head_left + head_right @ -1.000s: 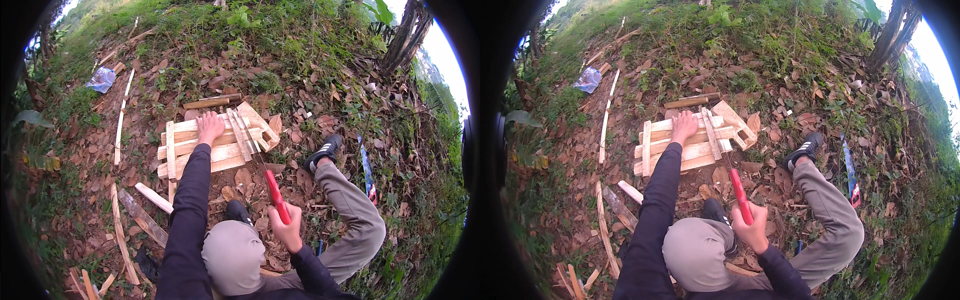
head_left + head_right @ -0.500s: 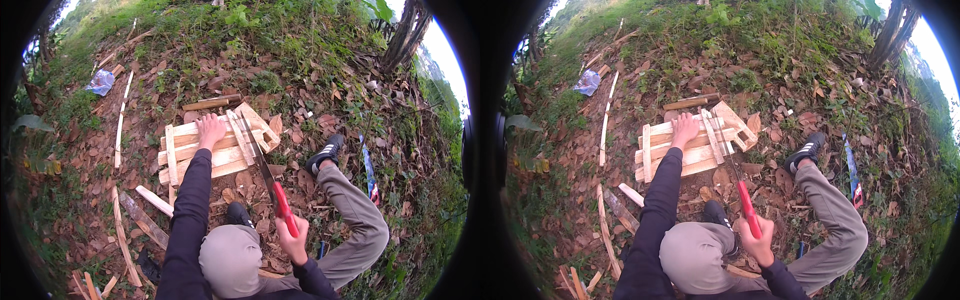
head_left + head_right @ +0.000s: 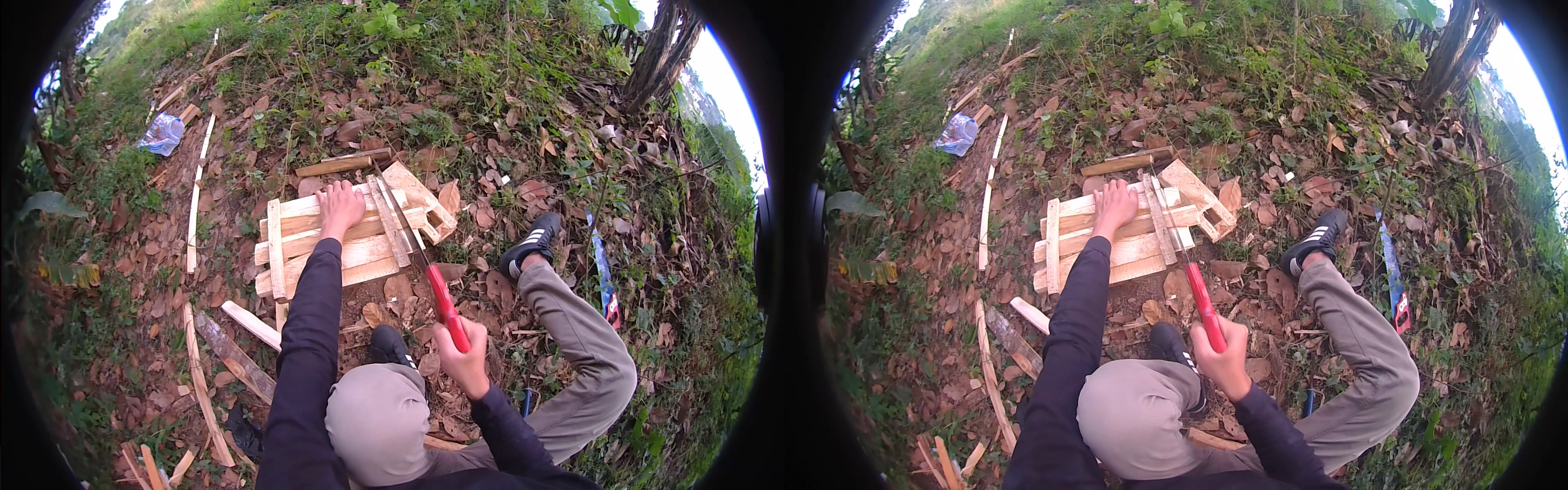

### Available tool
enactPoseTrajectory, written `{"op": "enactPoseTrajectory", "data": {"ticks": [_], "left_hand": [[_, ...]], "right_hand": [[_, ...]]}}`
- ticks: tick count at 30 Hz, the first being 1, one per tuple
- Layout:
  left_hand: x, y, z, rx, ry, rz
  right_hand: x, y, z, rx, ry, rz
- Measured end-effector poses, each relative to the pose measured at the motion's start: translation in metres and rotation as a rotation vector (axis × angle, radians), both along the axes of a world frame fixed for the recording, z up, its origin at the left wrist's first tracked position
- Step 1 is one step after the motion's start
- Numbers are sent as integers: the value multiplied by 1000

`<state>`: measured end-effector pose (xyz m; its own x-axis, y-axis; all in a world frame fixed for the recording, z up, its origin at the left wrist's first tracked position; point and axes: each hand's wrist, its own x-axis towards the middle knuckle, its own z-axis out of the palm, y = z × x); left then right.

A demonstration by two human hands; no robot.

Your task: The person sits on the ground and uses a red-handled hand saw to cut a small wooden crate into smaller pieces. They hold the crate steady with one hand while sawing through the slats with the other, occasionally adjusting the wood's position.

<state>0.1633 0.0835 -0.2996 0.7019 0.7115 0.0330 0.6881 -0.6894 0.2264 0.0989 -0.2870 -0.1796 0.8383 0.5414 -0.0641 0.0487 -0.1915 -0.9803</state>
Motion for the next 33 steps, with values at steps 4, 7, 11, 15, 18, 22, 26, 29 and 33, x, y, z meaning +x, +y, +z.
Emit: {"op": "enactPoseTrajectory", "data": {"ticks": [4,7,11,15,18,22,26,29,33], "left_hand": [[6,-10,7,19,44,-3],[6,-13,5,-5,9,-26],[-3,2,-3,7,-6,17],[7,-8,3,22,7,-4],[4,-9,4,-22,11,-5],[2,-2,8,7,21,5],[4,-13,10,-19,42,-32],[-3,-10,3,-30,22,-18],[4,-9,6,8,36,-15]], "right_hand": [[-14,-29,13,67,-49,-27],[10,21,-19,-6,-64,-23],[-9,-9,6,25,56,-4],[-7,-15,3,34,3,-34],[1,4,-6,-18,-2,-18],[-33,-48,8,37,-40,-37],[-3,0,-13,-28,-75,-8],[-7,-11,4,9,19,-11],[-22,-48,-3,20,-17,-30]]}}
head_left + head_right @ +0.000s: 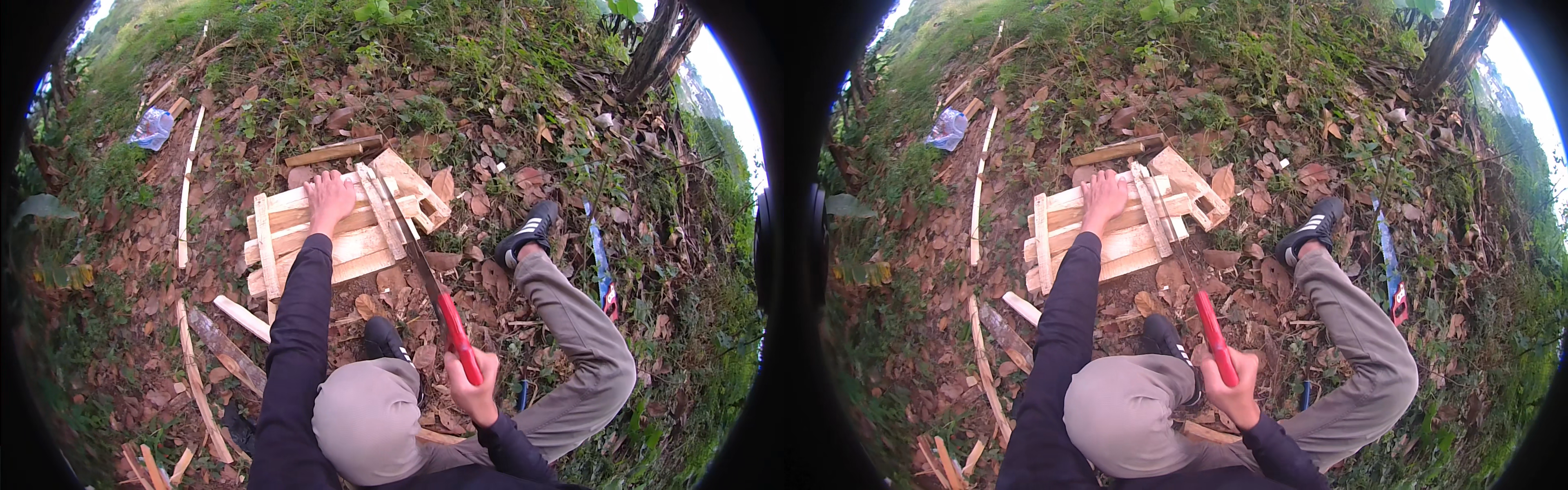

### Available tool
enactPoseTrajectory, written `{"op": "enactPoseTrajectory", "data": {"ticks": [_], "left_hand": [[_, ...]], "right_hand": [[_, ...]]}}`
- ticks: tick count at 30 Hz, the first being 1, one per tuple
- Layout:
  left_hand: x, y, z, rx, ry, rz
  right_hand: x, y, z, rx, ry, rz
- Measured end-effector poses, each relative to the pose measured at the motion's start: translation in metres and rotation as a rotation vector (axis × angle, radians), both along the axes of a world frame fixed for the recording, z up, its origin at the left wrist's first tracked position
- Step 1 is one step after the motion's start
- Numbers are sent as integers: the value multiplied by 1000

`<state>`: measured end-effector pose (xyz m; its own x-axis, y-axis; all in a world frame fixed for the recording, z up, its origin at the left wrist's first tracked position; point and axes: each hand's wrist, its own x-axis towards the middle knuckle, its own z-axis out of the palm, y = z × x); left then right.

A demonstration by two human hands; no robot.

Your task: The person sits on the ground and uses a red-handled hand saw to cut a small wooden crate into smaller pieces. They hold the crate steady with one hand while sawing through the slats with the other, occasionally adjusting the wood's position.

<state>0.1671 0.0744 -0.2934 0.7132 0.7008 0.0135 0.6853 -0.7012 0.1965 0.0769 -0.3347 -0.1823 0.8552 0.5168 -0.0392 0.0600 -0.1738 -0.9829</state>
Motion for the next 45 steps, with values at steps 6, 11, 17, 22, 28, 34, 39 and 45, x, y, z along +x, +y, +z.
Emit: {"op": "enactPoseTrajectory", "data": {"ticks": [6,11,17,22,28,34,39,45], "left_hand": [[-5,2,3,-19,-16,9],[-8,-6,-4,6,-12,-10],[-10,7,-10,34,-32,-16],[-4,-12,-4,29,-64,-18],[-7,1,-1,69,-41,12],[-6,-10,1,1,-34,-12],[-6,-5,10,23,-42,-9],[-13,-7,5,1,-43,8]], "right_hand": [[13,22,-2,-30,3,55],[12,38,-2,-15,31,20],[-7,2,10,11,9,19],[27,55,-19,-3,-46,10],[-1,-8,-3,-43,-79,32],[30,56,-19,-87,-61,61],[-9,-4,-1,-60,-90,42],[13,34,-7,-79,-8,69]]}}
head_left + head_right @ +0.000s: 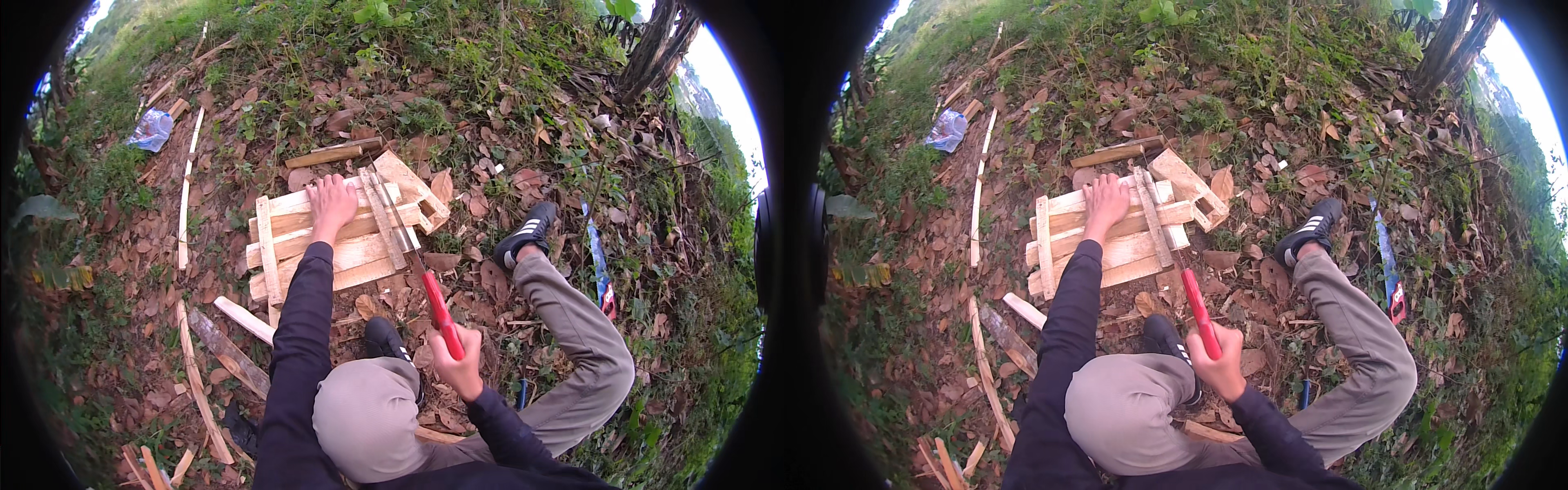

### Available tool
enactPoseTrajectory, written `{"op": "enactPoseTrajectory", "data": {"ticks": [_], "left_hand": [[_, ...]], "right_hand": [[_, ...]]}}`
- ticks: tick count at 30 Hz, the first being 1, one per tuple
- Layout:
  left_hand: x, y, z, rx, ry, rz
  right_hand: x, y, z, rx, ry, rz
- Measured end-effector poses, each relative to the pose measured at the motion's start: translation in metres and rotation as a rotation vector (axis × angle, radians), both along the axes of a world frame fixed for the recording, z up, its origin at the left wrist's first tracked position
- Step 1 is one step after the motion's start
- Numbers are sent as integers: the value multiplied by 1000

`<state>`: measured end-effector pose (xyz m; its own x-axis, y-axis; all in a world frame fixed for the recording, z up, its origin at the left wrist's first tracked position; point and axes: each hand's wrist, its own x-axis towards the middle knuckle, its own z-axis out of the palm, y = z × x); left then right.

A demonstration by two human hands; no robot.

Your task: The person sits on the ground and uses a red-handled hand saw to cut a small wooden crate into smaller pieces. They hold the crate steady with one hand while sawing through the slats with the other, occasionally adjusting the wood's position.

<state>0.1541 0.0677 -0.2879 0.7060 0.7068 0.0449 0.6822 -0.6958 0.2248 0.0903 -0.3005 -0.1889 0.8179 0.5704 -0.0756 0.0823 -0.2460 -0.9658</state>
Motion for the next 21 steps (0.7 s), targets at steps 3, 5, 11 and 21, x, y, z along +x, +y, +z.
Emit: {"op": "enactPoseTrajectory", "data": {"ticks": [3,5,11,21], "left_hand": [[3,-14,-4,28,58,-14],[1,-5,-1,15,24,-8],[2,1,-4,9,30,2],[-4,0,-8,24,-8,27]], "right_hand": [[-20,-32,24,42,18,-48],[-12,-13,14,40,-10,-39],[-12,-15,14,0,-47,-9],[-9,-1,11,-4,38,-19]]}}
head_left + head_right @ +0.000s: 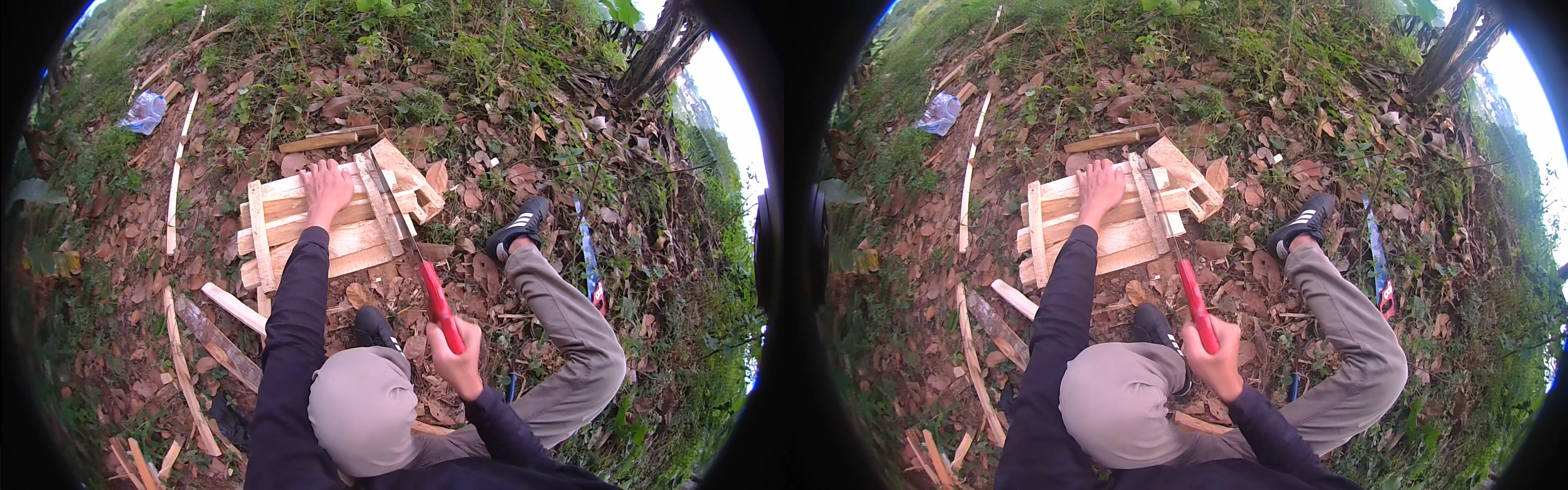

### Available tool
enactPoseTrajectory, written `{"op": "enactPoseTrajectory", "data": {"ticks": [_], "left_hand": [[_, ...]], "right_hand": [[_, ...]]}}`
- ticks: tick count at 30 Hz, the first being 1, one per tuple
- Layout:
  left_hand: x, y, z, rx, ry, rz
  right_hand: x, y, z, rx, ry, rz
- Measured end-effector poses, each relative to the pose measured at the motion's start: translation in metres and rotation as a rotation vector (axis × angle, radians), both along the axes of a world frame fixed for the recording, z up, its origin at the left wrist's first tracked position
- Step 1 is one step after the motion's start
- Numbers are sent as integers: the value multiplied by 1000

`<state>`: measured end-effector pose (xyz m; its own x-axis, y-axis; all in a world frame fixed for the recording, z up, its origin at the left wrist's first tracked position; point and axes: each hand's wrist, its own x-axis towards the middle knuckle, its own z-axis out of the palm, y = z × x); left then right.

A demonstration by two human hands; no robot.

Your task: The person sits on the ground and uses a red-handled hand saw to cut a small wooden crate into smaller pieces. They hold the crate steady with one hand while sawing through the slats with the other, occasionally adjusting the wood's position.

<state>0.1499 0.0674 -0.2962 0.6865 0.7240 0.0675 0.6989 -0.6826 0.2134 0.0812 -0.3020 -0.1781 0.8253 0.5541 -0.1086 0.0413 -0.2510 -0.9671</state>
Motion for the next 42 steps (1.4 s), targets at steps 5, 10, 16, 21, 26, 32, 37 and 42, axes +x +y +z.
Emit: {"op": "enactPoseTrajectory", "data": {"ticks": [5,10,16,21,26,32,37,42], "left_hand": [[11,-12,5,-23,29,-43],[1,5,-5,-9,2,8],[16,-10,5,-22,12,-62],[11,5,8,-2,35,-5],[13,-8,2,7,2,-6],[8,-11,7,-5,41,-8],[6,-8,8,31,-20,-8],[9,-5,2,8,14,-31]], "right_hand": [[-7,-10,11,71,-30,-26],[-1,5,8,42,12,-24],[18,13,-11,79,0,-77],[-13,-23,9,87,2,-61],[16,16,-16,44,-118,-33],[-16,-28,27,31,-86,-5],[32,46,-28,41,-152,-45],[-13,-27,-5,53,-78,-20]]}}
